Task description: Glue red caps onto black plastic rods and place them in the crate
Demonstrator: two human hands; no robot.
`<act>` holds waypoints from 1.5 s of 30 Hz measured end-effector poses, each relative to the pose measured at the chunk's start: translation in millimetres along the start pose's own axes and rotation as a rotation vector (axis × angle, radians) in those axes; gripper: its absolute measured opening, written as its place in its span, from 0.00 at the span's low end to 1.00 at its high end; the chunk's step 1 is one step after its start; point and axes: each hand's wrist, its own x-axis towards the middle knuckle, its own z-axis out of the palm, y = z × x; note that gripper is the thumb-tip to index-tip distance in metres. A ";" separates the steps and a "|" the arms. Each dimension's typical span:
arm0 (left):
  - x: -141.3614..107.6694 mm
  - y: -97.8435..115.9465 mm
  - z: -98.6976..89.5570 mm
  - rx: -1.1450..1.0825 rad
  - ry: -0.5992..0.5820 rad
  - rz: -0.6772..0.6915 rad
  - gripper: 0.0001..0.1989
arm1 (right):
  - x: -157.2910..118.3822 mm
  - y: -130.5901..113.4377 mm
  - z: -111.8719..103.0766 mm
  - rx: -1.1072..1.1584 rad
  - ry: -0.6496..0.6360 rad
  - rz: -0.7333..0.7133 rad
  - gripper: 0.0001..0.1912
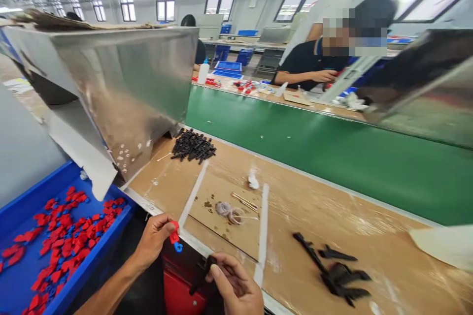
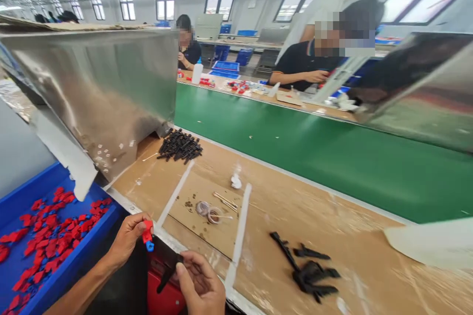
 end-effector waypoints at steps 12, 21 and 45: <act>5.4 9.3 53.8 0.155 -0.219 0.057 0.24 | -6.9 -13.4 6.6 -0.158 0.100 -0.107 0.08; 1.7 20.4 58.3 0.344 -0.142 0.082 0.24 | -2.7 -7.0 3.2 -0.284 -0.076 -0.137 0.07; 11.9 47.1 54.7 0.155 -0.664 0.113 0.41 | 4.6 -1.7 -26.8 -0.203 -0.296 -0.096 0.20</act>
